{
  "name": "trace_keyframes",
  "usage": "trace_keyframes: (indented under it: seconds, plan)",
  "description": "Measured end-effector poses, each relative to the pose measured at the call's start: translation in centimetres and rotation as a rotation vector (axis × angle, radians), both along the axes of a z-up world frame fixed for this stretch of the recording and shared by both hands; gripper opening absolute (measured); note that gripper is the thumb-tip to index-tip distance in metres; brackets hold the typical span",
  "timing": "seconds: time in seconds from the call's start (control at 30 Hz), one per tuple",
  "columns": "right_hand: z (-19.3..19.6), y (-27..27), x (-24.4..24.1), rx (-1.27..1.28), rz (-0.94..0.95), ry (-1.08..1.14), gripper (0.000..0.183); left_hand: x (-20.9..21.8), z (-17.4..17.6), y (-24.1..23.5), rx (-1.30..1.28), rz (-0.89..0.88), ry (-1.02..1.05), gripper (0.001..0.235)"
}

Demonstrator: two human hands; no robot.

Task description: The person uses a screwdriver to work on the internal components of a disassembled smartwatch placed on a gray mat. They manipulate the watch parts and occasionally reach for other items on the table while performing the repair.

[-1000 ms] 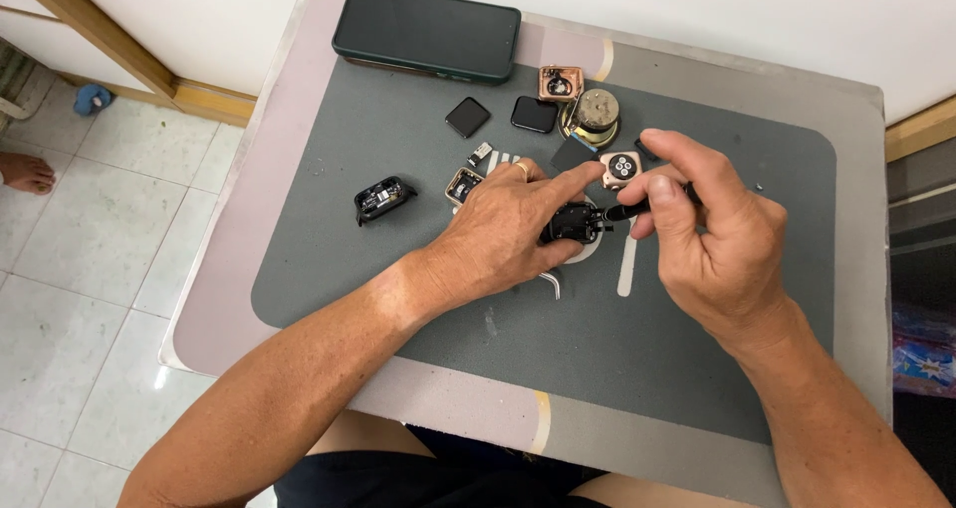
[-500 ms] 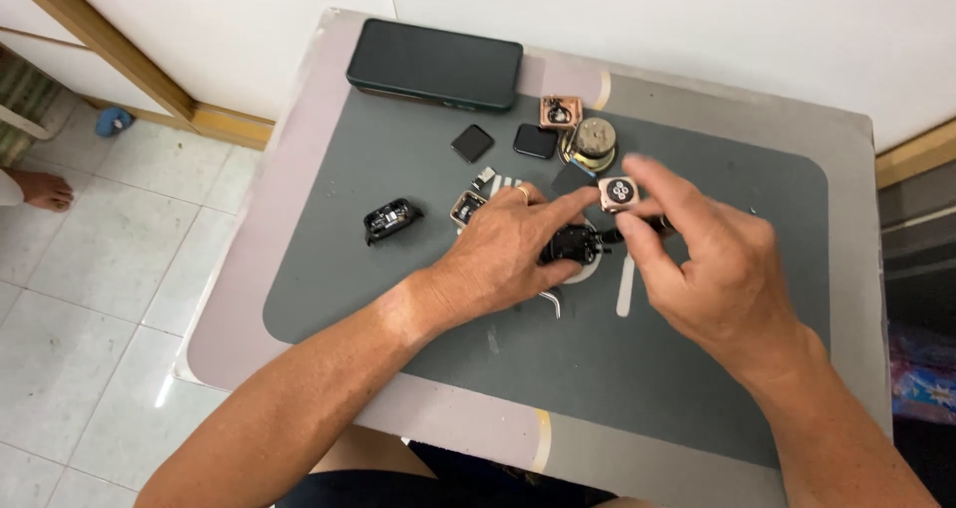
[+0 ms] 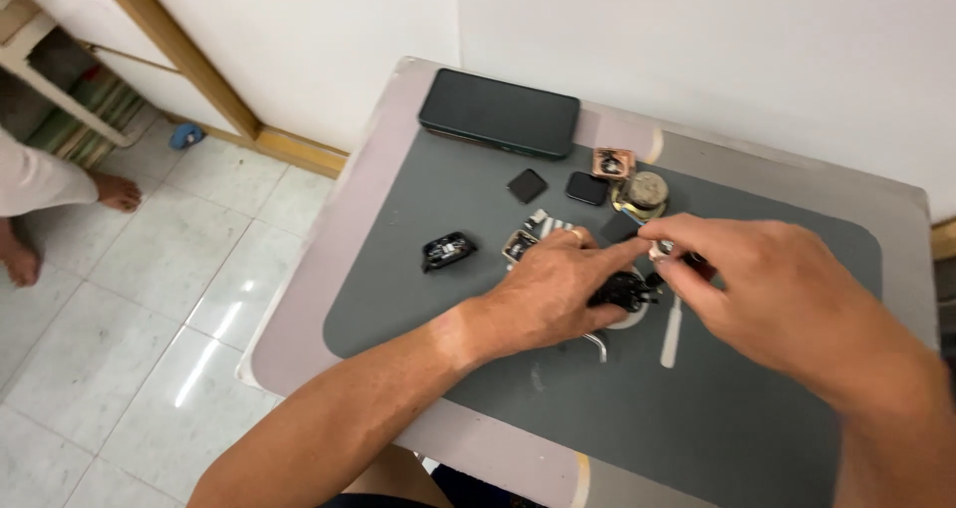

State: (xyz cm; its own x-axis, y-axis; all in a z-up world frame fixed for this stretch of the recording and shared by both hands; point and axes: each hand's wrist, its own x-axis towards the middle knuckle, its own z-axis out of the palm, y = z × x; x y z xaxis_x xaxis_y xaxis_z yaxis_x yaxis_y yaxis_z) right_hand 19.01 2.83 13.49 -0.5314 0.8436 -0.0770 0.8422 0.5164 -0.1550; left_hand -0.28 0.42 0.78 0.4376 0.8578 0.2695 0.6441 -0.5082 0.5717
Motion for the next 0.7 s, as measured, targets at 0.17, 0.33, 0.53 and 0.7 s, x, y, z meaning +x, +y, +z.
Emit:
trace_keyframes:
  seconds: [0.17, 0.33, 0.53, 0.7]
  plan:
    - [-1.6, 0.3, 0.8, -0.086, 0.082, 0.057, 0.044, -0.4, 0.6, -0.3, -0.059, -0.051, 0.012, 0.071]
    - [-1.3, 0.7, 1.0, -0.04, 0.055, 0.113, 0.051, -0.2, -1.2, 0.7, 0.077, -0.081, -0.009, 0.078]
    - [-1.4, 0.3, 1.0, 0.088, 0.08, 0.124, 0.032, -1.4, 2.9, 0.0, -0.185, -0.085, 0.008, 0.067]
    - [-0.2, -0.3, 1.1, -0.049, 0.191, 0.262, 0.053, -1.2, 3.2, -0.1, -0.214, -0.059, 0.019, 0.06]
